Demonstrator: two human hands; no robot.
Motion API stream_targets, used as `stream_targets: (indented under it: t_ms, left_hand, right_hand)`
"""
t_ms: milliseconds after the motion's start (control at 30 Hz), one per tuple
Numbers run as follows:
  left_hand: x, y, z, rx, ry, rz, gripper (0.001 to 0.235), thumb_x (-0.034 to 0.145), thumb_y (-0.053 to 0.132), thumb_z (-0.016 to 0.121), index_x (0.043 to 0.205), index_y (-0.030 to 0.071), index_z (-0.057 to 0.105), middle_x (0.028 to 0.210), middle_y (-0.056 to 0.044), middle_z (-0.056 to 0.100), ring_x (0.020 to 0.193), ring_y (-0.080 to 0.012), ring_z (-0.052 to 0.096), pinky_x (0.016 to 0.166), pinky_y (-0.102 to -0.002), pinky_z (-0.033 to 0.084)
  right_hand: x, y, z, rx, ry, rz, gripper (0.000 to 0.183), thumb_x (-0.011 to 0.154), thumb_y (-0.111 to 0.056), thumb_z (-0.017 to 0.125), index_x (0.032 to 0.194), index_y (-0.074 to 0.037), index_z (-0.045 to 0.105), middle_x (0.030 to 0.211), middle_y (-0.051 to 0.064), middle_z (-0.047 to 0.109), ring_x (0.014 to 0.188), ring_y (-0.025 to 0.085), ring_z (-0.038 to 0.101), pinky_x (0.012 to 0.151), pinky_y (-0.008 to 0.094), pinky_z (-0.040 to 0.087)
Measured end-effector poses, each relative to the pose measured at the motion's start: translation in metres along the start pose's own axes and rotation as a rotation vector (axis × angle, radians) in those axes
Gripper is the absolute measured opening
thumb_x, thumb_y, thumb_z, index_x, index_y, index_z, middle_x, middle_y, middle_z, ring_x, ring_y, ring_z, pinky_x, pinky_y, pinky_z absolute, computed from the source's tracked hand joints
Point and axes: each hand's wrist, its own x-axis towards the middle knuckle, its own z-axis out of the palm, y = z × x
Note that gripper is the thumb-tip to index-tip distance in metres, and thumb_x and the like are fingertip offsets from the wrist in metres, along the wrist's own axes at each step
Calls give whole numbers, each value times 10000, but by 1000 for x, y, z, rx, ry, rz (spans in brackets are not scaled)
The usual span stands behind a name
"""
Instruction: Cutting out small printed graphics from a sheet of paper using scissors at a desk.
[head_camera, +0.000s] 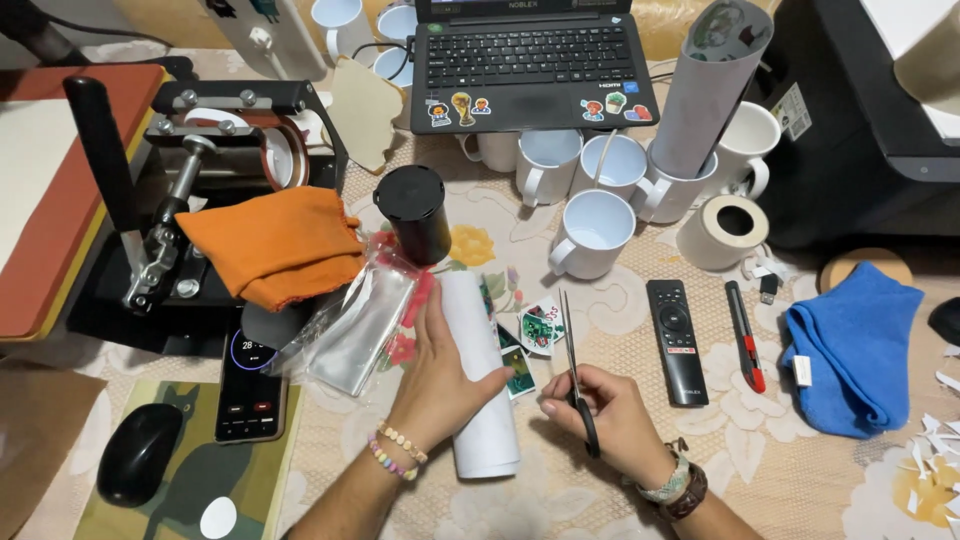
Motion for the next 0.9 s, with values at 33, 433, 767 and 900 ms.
stream_targets:
  t_ms: [33,433,767,900]
  left_hand:
    - [-4,1,0,-3,5,4,1319,711,446,853,1564,129,-102,1676,-129,20,1392,-355,410,977,-543,517]
    - [-41,-3,-6,-808,27,166,1255,592,150,854,1562,253,64,1347,-134,493,1093,-214,622,940,-358,554]
    - [-11,-30,19,-802,208,44,990,658,246,840,1498,163,321,1288,-99,559,1103,-200,609,935,-347,542]
    - [-8,-34,25,-824,165,7,906,665,238,829,1457,129,403,1237,-96,591,1050,-194,644,901,-326,552]
  right_hand:
    - [0,-3,3,-4,-1,-5,188,775,-142,845,790,-27,697,861,81,798,703,89,639,628,214,526]
    - [-15,-6,40,402,-73,-35,269,879,-172,743,999,-81,520,913,79,612,794,188,647,752,334,547]
    - [-48,-37,58,-702,182,-813,324,797,-270,794,960,-55,615,1209,144,688,1016,264,730,833,336,584]
    - [-51,-37,64,-882,58,-939,214,980,-236,557,997,-29,609,1298,192,632,1182,401,662,837,434,555]
